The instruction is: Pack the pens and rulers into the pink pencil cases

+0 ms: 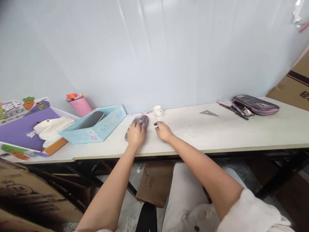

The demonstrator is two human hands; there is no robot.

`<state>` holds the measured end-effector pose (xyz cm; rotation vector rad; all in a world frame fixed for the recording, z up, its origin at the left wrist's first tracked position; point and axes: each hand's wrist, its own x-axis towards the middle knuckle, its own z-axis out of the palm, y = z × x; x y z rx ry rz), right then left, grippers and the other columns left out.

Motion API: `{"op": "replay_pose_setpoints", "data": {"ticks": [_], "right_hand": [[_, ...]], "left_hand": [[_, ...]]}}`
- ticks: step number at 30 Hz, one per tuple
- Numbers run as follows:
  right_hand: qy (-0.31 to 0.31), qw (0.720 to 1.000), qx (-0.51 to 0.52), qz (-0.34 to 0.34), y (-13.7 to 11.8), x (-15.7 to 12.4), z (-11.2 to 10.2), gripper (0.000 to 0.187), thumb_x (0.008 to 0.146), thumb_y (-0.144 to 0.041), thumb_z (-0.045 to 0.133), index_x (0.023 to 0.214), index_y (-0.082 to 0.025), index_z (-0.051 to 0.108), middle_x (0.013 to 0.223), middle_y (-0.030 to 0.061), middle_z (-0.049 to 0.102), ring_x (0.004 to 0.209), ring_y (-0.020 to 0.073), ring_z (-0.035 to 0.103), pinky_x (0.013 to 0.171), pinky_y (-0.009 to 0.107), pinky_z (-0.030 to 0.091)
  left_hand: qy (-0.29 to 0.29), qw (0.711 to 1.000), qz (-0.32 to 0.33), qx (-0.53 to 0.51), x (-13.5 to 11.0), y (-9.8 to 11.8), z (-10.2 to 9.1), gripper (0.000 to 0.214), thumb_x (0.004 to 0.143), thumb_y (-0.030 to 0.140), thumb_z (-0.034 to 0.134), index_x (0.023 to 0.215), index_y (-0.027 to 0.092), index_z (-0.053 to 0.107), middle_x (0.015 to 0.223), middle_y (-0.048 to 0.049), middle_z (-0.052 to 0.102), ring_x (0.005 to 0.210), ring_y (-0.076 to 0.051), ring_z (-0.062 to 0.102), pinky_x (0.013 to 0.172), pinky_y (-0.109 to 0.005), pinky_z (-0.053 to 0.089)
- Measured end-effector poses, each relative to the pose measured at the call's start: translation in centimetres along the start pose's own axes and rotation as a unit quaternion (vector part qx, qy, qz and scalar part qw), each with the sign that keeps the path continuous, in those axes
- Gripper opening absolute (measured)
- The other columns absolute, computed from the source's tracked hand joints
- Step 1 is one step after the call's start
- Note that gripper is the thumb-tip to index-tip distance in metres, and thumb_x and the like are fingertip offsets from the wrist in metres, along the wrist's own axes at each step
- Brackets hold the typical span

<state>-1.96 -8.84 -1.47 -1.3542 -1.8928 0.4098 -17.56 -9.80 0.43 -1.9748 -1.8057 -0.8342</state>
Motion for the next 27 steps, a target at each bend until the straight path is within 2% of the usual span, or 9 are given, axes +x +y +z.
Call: {"op": "replay_pose_setpoints", "data": {"ticks": [4, 9, 12, 15, 18, 21, 24, 27], "right_hand": [[0.070, 0.995, -0.058, 0.037, 6.1, -1.5, -7.4, 0.028, 0.084, -0.015, 0.043, 0.106, -0.013, 0.059, 0.112, 0.0110, 0.058, 0.097, 0.0154, 0.057, 0.093, 0.027, 0.038], [0.154, 0.972, -0.141, 0.106, 13.7, -4.4, -19.4, 0.031, 0.083, -0.019, 0.042, 0.108, -0.010, 0.058, 0.111, 0.0154, 0.058, 0.096, 0.0199, 0.057, 0.092, 0.032, 0.038], [0.192, 0.952, -0.194, 0.139, 18.1, -6.4, -26.1, 0.033, 0.082, -0.020, 0.042, 0.108, -0.009, 0.058, 0.109, 0.0165, 0.059, 0.104, 0.0245, 0.053, 0.092, 0.036, 0.036], [0.219, 0.913, -0.282, 0.197, 22.6, -8.4, -31.0, 0.035, 0.081, -0.024, 0.041, 0.108, -0.010, 0.058, 0.108, 0.0164, 0.059, 0.104, 0.0258, 0.053, 0.088, 0.035, 0.038], [0.229, 0.887, -0.314, 0.249, 26.9, -9.7, -33.8, 0.038, 0.082, -0.028, 0.041, 0.111, -0.009, 0.057, 0.109, 0.0178, 0.058, 0.102, 0.0267, 0.053, 0.085, 0.035, 0.039], [0.242, 0.877, -0.320, 0.265, 30.3, -9.7, -35.2, 0.041, 0.084, -0.034, 0.038, 0.111, -0.009, 0.057, 0.109, 0.0190, 0.057, 0.105, 0.0285, 0.051, 0.088, 0.038, 0.037], [0.251, 0.877, -0.305, 0.274, 32.4, -8.3, -35.9, 0.046, 0.086, -0.041, 0.034, 0.114, -0.010, 0.056, 0.112, 0.0195, 0.056, 0.108, 0.0292, 0.049, 0.091, 0.040, 0.036], [0.223, 0.888, -0.288, 0.280, 33.7, -6.4, -36.2, 0.050, 0.087, -0.044, 0.032, 0.120, -0.012, 0.054, 0.116, 0.0187, 0.055, 0.107, 0.0281, 0.050, 0.090, 0.040, 0.037]], "left_hand": [[-0.068, 0.993, 0.091, -0.019, 0.4, 6.0, 1.1, 0.037, 0.090, 0.040, 0.032, 0.107, 0.020, 0.058, 0.112, -0.0115, 0.055, 0.105, -0.029, 0.049, 0.086, -0.042, 0.041], [-0.156, 0.974, 0.146, -0.068, 1.6, 14.5, 4.0, 0.037, 0.088, 0.037, 0.035, 0.114, 0.018, 0.054, 0.117, -0.0151, 0.050, 0.110, -0.030, 0.046, 0.088, -0.043, 0.042], [-0.197, 0.960, 0.168, -0.107, 2.4, 19.3, 6.1, 0.042, 0.087, 0.039, 0.037, 0.118, 0.015, 0.051, 0.121, -0.0177, 0.048, 0.115, -0.031, 0.044, 0.092, -0.044, 0.039], [-0.238, 0.945, 0.180, -0.133, 3.2, 23.7, 8.4, 0.049, 0.086, 0.039, 0.039, 0.126, 0.011, 0.043, 0.130, -0.0214, 0.043, 0.123, -0.032, 0.039, 0.097, -0.045, 0.034], [-0.273, 0.933, 0.192, -0.135, 4.0, 27.5, 10.6, 0.060, 0.084, 0.044, 0.041, 0.133, 0.010, 0.033, 0.141, -0.0246, 0.030, 0.131, -0.033, 0.029, 0.103, -0.046, 0.027], [-0.303, 0.922, 0.209, -0.124, 4.8, 31.0, 12.7, 0.073, 0.081, 0.056, 0.041, 0.137, 0.012, 0.027, 0.145, -0.0244, 0.024, 0.135, -0.035, 0.022, 0.106, -0.050, 0.020], [-0.325, 0.915, 0.211, -0.115, 5.6, 34.1, 14.3, 0.084, 0.076, 0.069, 0.036, 0.140, 0.016, 0.023, 0.147, -0.0232, 0.021, 0.135, -0.040, 0.017, 0.105, -0.055, 0.015], [-0.340, 0.908, 0.213, -0.124, 5.9, 36.7, 15.1, 0.097, 0.069, 0.078, 0.033, 0.143, 0.017, 0.017, 0.148, -0.0225, 0.017, 0.136, -0.042, 0.010, 0.105, -0.058, 0.010]]}}
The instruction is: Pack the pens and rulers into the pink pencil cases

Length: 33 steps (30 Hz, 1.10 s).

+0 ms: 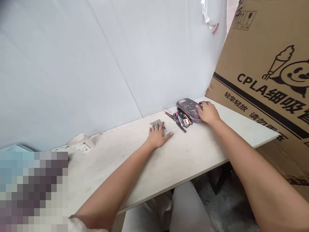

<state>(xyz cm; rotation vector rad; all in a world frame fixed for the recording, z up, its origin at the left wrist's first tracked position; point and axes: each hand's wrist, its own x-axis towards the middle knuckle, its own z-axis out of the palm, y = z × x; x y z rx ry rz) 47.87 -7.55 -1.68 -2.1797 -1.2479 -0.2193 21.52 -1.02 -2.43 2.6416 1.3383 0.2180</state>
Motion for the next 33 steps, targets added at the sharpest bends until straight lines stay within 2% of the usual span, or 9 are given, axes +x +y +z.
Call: {"op": "replay_pose_setpoints", "data": {"ticks": [4, 7, 12, 15, 18, 24, 27, 33], "right_hand": [[-0.060, 0.997, -0.039, -0.027, -1.2, 1.0, 1.2, 0.051, 0.086, -0.047, 0.034, 0.122, -0.017, 0.053, 0.120, 0.0166, 0.054, 0.107, 0.0313, 0.048, 0.087, 0.044, 0.038], [-0.062, 0.995, -0.070, -0.028, -2.7, 0.5, 1.5, 0.049, 0.086, -0.045, 0.033, 0.122, -0.019, 0.053, 0.122, 0.0161, 0.053, 0.108, 0.0341, 0.046, 0.086, 0.048, 0.037], [-0.060, 0.995, -0.071, -0.026, -5.9, -1.4, 1.7, 0.047, 0.086, -0.043, 0.034, 0.121, -0.018, 0.054, 0.120, 0.0173, 0.053, 0.108, 0.0347, 0.043, 0.085, 0.050, 0.036], [-0.053, 0.996, -0.064, -0.024, -8.1, -2.8, 1.9, 0.046, 0.086, -0.043, 0.035, 0.119, -0.019, 0.055, 0.120, 0.0170, 0.052, 0.107, 0.0351, 0.042, 0.085, 0.051, 0.035], [-0.053, 0.996, -0.056, -0.032, -10.5, -4.4, 2.3, 0.045, 0.085, -0.042, 0.035, 0.118, -0.019, 0.055, 0.119, 0.0166, 0.052, 0.106, 0.0355, 0.042, 0.084, 0.051, 0.035], [-0.055, 0.995, -0.037, -0.074, -15.9, -8.1, 3.2, 0.043, 0.085, -0.040, 0.035, 0.116, -0.017, 0.056, 0.117, 0.0174, 0.052, 0.105, 0.0365, 0.042, 0.082, 0.051, 0.036], [-0.077, 0.993, -0.028, -0.089, -18.3, -9.5, 3.3, 0.045, 0.085, -0.043, 0.036, 0.116, -0.017, 0.055, 0.118, 0.0175, 0.051, 0.106, 0.0363, 0.041, 0.082, 0.051, 0.037], [-0.169, 0.978, -0.023, -0.121, -20.6, -10.8, 3.5, 0.077, 0.069, -0.063, 0.051, 0.130, -0.017, 0.041, 0.130, 0.0188, 0.041, 0.112, 0.0385, 0.039, 0.083, 0.053, 0.039]], "left_hand": [[-0.005, 0.999, 0.034, -0.028, 1.7, 2.5, 0.6, 0.110, 0.059, 0.085, 0.035, 0.144, 0.022, 0.006, 0.150, -0.0208, 0.011, 0.136, -0.044, 0.001, 0.101, -0.066, 0.002], [0.004, 0.998, 0.049, -0.048, 2.8, 3.8, 1.1, 0.111, 0.055, 0.085, 0.040, 0.144, 0.031, 0.002, 0.151, -0.0176, 0.008, 0.135, -0.047, -0.002, 0.095, -0.072, 0.000], [0.011, 0.997, 0.057, -0.045, 3.4, 3.8, 1.4, 0.100, 0.057, 0.083, 0.043, 0.142, 0.037, 0.014, 0.152, -0.0137, 0.010, 0.134, -0.048, 0.005, 0.095, -0.072, -0.002], [0.016, 0.998, 0.053, -0.033, 2.7, 2.4, 1.0, 0.097, 0.059, 0.081, 0.044, 0.141, 0.034, 0.019, 0.151, -0.0148, 0.011, 0.134, -0.047, 0.007, 0.098, -0.070, 0.000], [0.022, 0.998, 0.052, -0.022, 1.4, 0.1, 0.4, 0.093, 0.063, 0.078, 0.044, 0.141, 0.032, 0.021, 0.150, -0.0141, 0.016, 0.134, -0.046, 0.011, 0.098, -0.070, 0.003], [0.038, 0.999, 0.030, -0.003, -2.3, -5.3, -1.2, 0.091, 0.065, 0.076, 0.044, 0.141, 0.029, 0.023, 0.149, -0.0137, 0.020, 0.134, -0.045, 0.015, 0.100, -0.067, 0.007], [0.038, 0.999, 0.017, 0.000, -4.2, -7.6, -2.0, 0.090, 0.065, 0.076, 0.043, 0.140, 0.030, 0.024, 0.149, -0.0130, 0.021, 0.134, -0.042, 0.017, 0.102, -0.065, 0.008], [0.065, 0.998, 0.010, -0.007, -6.8, -10.2, -2.7, 0.085, 0.068, 0.074, 0.043, 0.138, 0.026, 0.030, 0.144, -0.0150, 0.031, 0.134, -0.037, 0.022, 0.103, -0.063, 0.014]]}}
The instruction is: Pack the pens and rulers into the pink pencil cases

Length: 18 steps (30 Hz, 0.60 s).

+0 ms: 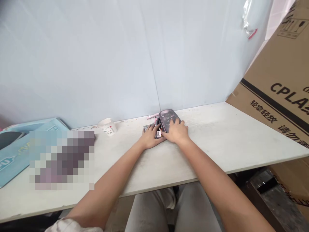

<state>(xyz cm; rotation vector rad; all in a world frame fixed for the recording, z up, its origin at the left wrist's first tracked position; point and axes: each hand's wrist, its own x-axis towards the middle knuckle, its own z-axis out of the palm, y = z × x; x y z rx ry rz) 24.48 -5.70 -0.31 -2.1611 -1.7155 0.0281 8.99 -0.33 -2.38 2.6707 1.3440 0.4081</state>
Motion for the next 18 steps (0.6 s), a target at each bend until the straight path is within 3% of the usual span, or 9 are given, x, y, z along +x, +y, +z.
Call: {"op": "replay_pose_setpoints", "data": {"ticks": [5, 8, 10, 12, 15, 18], "right_hand": [[0.015, 0.998, 0.053, 0.031, 0.5, 0.1, 0.1, 0.077, 0.068, -0.057, 0.053, 0.134, -0.020, 0.035, 0.133, 0.0148, 0.041, 0.112, 0.0385, 0.043, 0.086, 0.051, 0.040], [0.061, 0.992, 0.103, 0.042, 0.9, -0.3, -0.2, 0.079, 0.069, -0.054, 0.052, 0.137, -0.021, 0.029, 0.133, 0.0129, 0.043, 0.111, 0.0365, 0.045, 0.086, 0.049, 0.041], [0.119, 0.985, 0.126, -0.003, 0.6, -0.9, -0.4, 0.080, 0.069, -0.052, 0.053, 0.137, -0.020, 0.026, 0.136, 0.0128, 0.039, 0.115, 0.0339, 0.044, 0.090, 0.047, 0.040], [0.181, 0.970, 0.130, -0.101, -0.1, -1.7, -0.6, 0.079, 0.070, -0.050, 0.054, 0.137, -0.019, 0.026, 0.139, 0.0130, 0.034, 0.122, 0.0309, 0.038, 0.097, 0.045, 0.036], [0.221, 0.937, 0.101, -0.251, -1.5, -2.6, -0.5, 0.072, 0.074, -0.049, 0.052, 0.135, -0.019, 0.029, 0.140, 0.0131, 0.031, 0.131, 0.0287, 0.025, 0.104, 0.046, 0.028], [0.214, 0.930, 0.073, -0.290, -2.2, -2.8, 0.0, 0.061, 0.079, -0.046, 0.048, 0.132, -0.020, 0.033, 0.139, 0.0131, 0.033, 0.132, 0.0287, 0.024, 0.105, 0.049, 0.023]], "left_hand": [[0.066, 0.998, -0.001, -0.008, -1.4, -0.4, -0.3, 0.078, 0.073, 0.066, 0.047, 0.139, 0.027, 0.029, 0.147, -0.0149, 0.025, 0.136, -0.036, 0.017, 0.105, -0.061, 0.013], [0.118, 0.992, 0.001, -0.045, -1.7, 0.1, -0.9, 0.070, 0.078, 0.060, 0.046, 0.136, 0.024, 0.034, 0.146, -0.0151, 0.028, 0.137, -0.034, 0.016, 0.107, -0.059, 0.010], [0.150, 0.980, -0.009, -0.130, -1.5, 0.7, -1.3, 0.063, 0.082, 0.055, 0.043, 0.132, 0.018, 0.039, 0.140, -0.0166, 0.037, 0.134, -0.031, 0.026, 0.108, -0.054, 0.017], [0.171, 0.946, -0.016, -0.275, -1.3, 1.5, -1.8, 0.056, 0.085, 0.052, 0.040, 0.127, 0.015, 0.041, 0.132, -0.0160, 0.048, 0.125, -0.027, 0.042, 0.105, -0.045, 0.031], [0.235, 0.853, -0.024, -0.464, -1.3, 2.5, -2.8, 0.048, 0.087, 0.049, 0.038, 0.123, 0.016, 0.040, 0.124, -0.0121, 0.056, 0.113, -0.021, 0.054, 0.096, -0.034, 0.043], [0.359, 0.800, -0.042, -0.479, -2.0, 2.5, -4.1, 0.047, 0.086, 0.045, 0.045, 0.124, 0.019, 0.035, 0.124, -0.0094, 0.054, 0.111, -0.018, 0.054, 0.093, -0.030, 0.044]]}}
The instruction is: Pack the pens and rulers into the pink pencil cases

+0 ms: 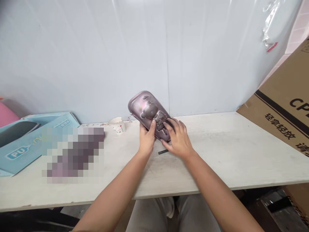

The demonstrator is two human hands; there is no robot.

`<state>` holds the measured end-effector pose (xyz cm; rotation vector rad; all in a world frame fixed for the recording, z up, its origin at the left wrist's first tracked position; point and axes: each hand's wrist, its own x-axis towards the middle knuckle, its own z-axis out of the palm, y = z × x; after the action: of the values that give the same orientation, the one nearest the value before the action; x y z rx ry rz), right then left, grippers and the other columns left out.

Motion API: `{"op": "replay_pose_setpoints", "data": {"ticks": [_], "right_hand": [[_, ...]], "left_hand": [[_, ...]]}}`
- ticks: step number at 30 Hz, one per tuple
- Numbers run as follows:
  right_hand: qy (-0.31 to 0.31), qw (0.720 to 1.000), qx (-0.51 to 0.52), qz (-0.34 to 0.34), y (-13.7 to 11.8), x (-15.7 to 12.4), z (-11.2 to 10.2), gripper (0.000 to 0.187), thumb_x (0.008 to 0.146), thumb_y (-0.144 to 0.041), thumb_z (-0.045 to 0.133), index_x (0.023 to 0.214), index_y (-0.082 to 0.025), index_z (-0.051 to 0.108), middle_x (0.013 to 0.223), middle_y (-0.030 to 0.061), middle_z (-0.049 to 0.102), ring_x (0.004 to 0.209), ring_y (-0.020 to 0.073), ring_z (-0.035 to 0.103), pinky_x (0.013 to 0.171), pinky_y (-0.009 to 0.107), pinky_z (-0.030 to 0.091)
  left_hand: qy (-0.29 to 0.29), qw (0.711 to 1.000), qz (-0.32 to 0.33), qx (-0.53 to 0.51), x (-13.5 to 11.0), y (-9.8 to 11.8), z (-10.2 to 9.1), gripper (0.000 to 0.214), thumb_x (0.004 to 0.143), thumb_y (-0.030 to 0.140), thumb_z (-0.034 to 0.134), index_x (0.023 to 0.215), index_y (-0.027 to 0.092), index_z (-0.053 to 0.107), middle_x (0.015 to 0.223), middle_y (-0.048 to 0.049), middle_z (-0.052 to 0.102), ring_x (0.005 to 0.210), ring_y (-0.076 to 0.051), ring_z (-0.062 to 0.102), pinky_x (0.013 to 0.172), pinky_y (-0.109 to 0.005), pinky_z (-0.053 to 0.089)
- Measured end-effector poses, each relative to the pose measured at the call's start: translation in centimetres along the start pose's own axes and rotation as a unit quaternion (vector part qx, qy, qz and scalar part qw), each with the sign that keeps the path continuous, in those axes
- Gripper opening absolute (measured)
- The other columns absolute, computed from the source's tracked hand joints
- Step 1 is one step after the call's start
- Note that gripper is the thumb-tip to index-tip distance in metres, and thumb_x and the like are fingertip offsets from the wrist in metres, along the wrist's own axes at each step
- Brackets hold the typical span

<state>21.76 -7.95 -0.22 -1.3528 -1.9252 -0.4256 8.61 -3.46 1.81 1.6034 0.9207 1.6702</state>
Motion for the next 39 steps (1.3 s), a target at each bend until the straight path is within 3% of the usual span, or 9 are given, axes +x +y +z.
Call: {"op": "replay_pose_setpoints", "data": {"ticks": [2, 5, 8, 11, 17, 21, 27, 34, 39], "right_hand": [[0.018, 1.000, 0.004, 0.011, 0.4, -0.1, 0.4, 0.054, 0.082, -0.043, 0.046, 0.130, -0.020, 0.035, 0.135, 0.0142, 0.038, 0.127, 0.0281, 0.031, 0.104, 0.050, 0.025], [0.095, 0.995, 0.030, 0.033, 1.4, -0.3, 0.9, 0.047, 0.083, -0.039, 0.048, 0.125, -0.018, 0.039, 0.125, 0.0151, 0.045, 0.119, 0.0267, 0.040, 0.100, 0.048, 0.031], [0.168, 0.983, 0.058, 0.055, 1.9, -0.6, 0.9, 0.048, 0.081, -0.040, 0.052, 0.121, -0.018, 0.039, 0.119, 0.0151, 0.046, 0.114, 0.0263, 0.042, 0.095, 0.047, 0.036], [0.203, 0.975, 0.065, 0.066, 1.9, -0.7, 0.8, 0.047, 0.077, -0.045, 0.057, 0.112, -0.018, 0.042, 0.114, 0.0145, 0.046, 0.110, 0.0265, 0.044, 0.092, 0.047, 0.038], [0.210, 0.974, 0.018, 0.078, 1.8, -0.6, 1.0, 0.037, 0.074, -0.050, 0.059, 0.089, -0.019, 0.047, 0.107, 0.0140, 0.045, 0.107, 0.0274, 0.044, 0.089, 0.047, 0.039], [0.211, 0.975, -0.041, 0.058, 1.7, -0.5, 1.2, 0.027, 0.077, -0.044, 0.057, 0.082, -0.019, 0.048, 0.107, 0.0139, 0.046, 0.111, 0.0280, 0.042, 0.094, 0.051, 0.035], [0.227, 0.967, -0.099, 0.054, 1.6, -0.7, 0.9, 0.011, 0.078, -0.029, 0.054, 0.081, -0.019, 0.050, 0.104, 0.0122, 0.049, 0.110, 0.0253, 0.044, 0.101, 0.053, 0.028], [0.235, 0.964, -0.112, 0.056, 1.9, -0.6, 0.7, 0.020, 0.076, -0.031, 0.055, 0.089, -0.018, 0.048, 0.102, 0.0136, 0.051, 0.105, 0.0254, 0.048, 0.098, 0.053, 0.031], [0.237, 0.963, -0.122, 0.047, 2.2, -0.6, 0.6, 0.016, 0.075, -0.027, 0.055, 0.087, -0.018, 0.049, 0.103, 0.0125, 0.050, 0.106, 0.0249, 0.047, 0.100, 0.053, 0.030]], "left_hand": [[0.061, 0.996, 0.045, 0.053, 0.3, 0.5, -0.9, 0.049, 0.084, 0.042, 0.050, 0.124, 0.020, 0.035, 0.123, -0.0085, 0.054, 0.110, -0.018, 0.054, 0.093, -0.030, 0.044], [0.091, 0.968, 0.129, 0.195, 0.7, 0.3, -2.2, 0.048, 0.080, 0.031, 0.056, 0.125, 0.021, 0.041, 0.121, -0.0085, 0.054, 0.111, -0.021, 0.052, 0.096, -0.035, 0.041], [0.044, 0.912, 0.217, 0.347, 0.9, -0.6, -2.8, 0.051, 0.076, 0.019, 0.057, 0.125, 0.024, 0.047, 0.124, -0.0081, 0.053, 0.117, -0.023, 0.047, 0.102, -0.041, 0.032], [-0.011, 0.858, 0.264, 0.440, 0.9, -1.6, -3.0, 0.051, 0.076, 0.017, 0.055, 0.126, 0.026, 0.048, 0.126, -0.0079, 0.053, 0.119, -0.024, 0.045, 0.107, -0.044, 0.023], [-0.012, 0.811, 0.303, 0.500, 1.0, -2.2, -2.8, 0.048, 0.077, 0.019, 0.055, 0.124, 0.025, 0.051, 0.124, -0.0100, 0.055, 0.119, -0.025, 0.046, 0.107, -0.047, 0.020], [-0.033, 0.797, 0.327, 0.506, 0.7, -2.1, -2.2, 0.044, 0.080, 0.019, 0.053, 0.124, 0.025, 0.052, 0.124, -0.0102, 0.056, 0.120, -0.025, 0.045, 0.107, -0.048, 0.019], [-0.048, 0.806, 0.318, 0.498, 0.4, -1.8, -1.7, 0.043, 0.082, 0.019, 0.051, 0.124, 0.026, 0.052, 0.125, -0.0111, 0.055, 0.121, -0.025, 0.044, 0.108, -0.051, 0.017], [-0.051, 0.795, 0.329, 0.508, 0.3, -1.8, -1.4, 0.043, 0.083, 0.017, 0.048, 0.124, 0.026, 0.052, 0.124, -0.0111, 0.056, 0.120, -0.025, 0.045, 0.108, -0.050, 0.017], [-0.050, 0.789, 0.323, 0.520, 0.3, -1.9, -1.1, 0.043, 0.082, 0.017, 0.048, 0.125, 0.026, 0.052, 0.124, -0.0102, 0.055, 0.120, -0.024, 0.045, 0.108, -0.049, 0.017]]}}
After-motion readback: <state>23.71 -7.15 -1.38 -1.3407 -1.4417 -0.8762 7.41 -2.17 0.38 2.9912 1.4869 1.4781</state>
